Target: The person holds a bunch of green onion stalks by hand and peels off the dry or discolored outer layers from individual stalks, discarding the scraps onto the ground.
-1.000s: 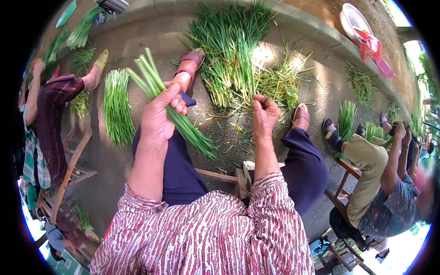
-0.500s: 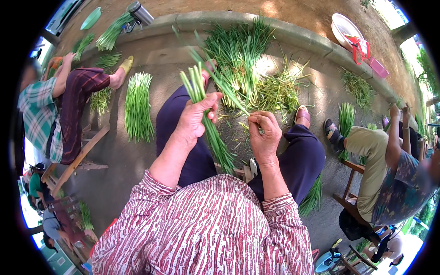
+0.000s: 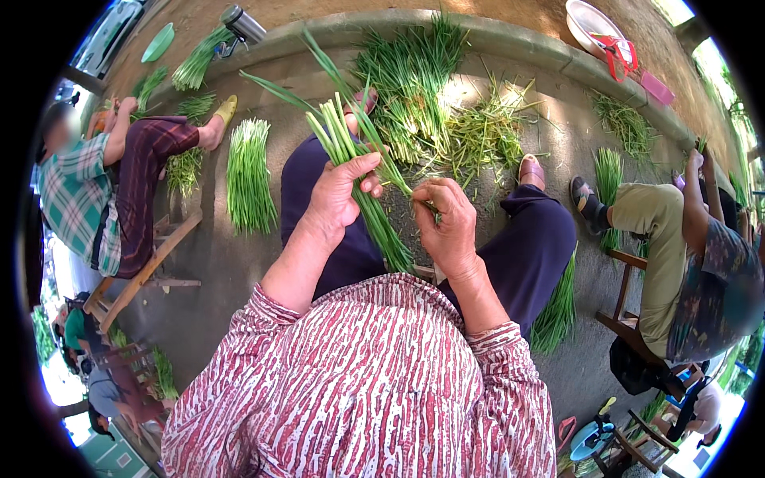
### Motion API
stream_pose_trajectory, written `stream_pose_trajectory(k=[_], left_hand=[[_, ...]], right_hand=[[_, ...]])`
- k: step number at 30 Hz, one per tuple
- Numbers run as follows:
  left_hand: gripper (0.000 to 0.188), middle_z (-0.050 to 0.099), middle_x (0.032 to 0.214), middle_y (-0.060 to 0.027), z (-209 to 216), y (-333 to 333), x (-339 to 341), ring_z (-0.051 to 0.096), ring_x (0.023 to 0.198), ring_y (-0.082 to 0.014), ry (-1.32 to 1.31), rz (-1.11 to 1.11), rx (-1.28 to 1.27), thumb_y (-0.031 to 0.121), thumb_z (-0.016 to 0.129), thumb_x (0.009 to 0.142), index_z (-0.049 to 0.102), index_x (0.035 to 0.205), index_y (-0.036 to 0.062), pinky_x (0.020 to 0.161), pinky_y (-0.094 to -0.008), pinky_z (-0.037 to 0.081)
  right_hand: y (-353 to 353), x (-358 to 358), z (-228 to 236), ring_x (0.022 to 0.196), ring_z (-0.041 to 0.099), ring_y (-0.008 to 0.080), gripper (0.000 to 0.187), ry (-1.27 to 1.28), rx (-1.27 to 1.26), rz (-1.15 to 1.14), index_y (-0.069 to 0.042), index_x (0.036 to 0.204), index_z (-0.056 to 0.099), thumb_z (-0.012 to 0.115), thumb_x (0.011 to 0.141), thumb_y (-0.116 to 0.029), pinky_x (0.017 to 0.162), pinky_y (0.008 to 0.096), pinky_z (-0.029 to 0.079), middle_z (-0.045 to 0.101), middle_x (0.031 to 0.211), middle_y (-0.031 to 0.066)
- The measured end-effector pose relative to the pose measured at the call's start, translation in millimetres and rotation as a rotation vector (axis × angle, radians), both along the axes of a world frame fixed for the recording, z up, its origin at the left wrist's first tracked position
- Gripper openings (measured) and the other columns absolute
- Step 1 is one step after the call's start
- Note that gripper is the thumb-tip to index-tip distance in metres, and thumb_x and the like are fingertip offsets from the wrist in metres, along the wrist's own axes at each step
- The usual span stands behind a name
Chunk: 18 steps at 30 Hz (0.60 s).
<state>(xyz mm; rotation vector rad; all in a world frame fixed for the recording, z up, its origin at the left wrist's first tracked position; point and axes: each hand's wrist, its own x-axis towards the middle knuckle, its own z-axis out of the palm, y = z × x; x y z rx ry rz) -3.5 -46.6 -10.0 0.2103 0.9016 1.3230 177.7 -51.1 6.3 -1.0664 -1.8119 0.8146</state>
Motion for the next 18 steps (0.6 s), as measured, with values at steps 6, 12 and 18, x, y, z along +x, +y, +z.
stream_pose_trajectory(k=[6,12,18], left_hand=[[0.019,0.057,0.071,0.0004,11.1,-2.3,5.0,0.049,0.05,-0.0082,0.031,0.011,0.047,0.009,0.072,0.078,0.062,0.093,0.0041,0.05,-0.0246,0.043],[0.02,0.056,0.072,0.0003,15.6,-2.6,6.2,0.047,0.05,-0.0074,0.015,-0.042,0.046,0.01,0.073,0.078,0.061,0.093,0.0044,0.049,-0.0245,0.042],[0.019,0.056,0.07,0.0009,13.8,-0.6,8.5,0.047,0.048,-0.0064,0.063,-0.019,0.03,0.008,0.074,0.076,0.06,0.088,0.0052,0.045,-0.0235,0.041]], right_hand=[[-4.9,6.5,0.1,0.074,0.062,0.0152,0.016,0.07,-0.178,-0.03,-0.002,0.083,0.059,0.065,0.073,0.009,0.062,0.0241,0.048,0.062,0.084,0.0073],[-5.8,8.5,-2.9,0.076,0.063,0.0157,0.015,0.124,-0.087,0.042,0.0,0.083,0.059,0.065,0.073,0.009,0.063,0.0237,0.048,0.062,0.084,0.0073],[-6.8,4.4,3.5,0.07,0.057,0.0107,0.013,0.107,-0.213,0.07,0.0,0.083,0.058,0.065,0.074,0.007,0.061,0.0232,0.046,0.06,0.081,0.0045]])
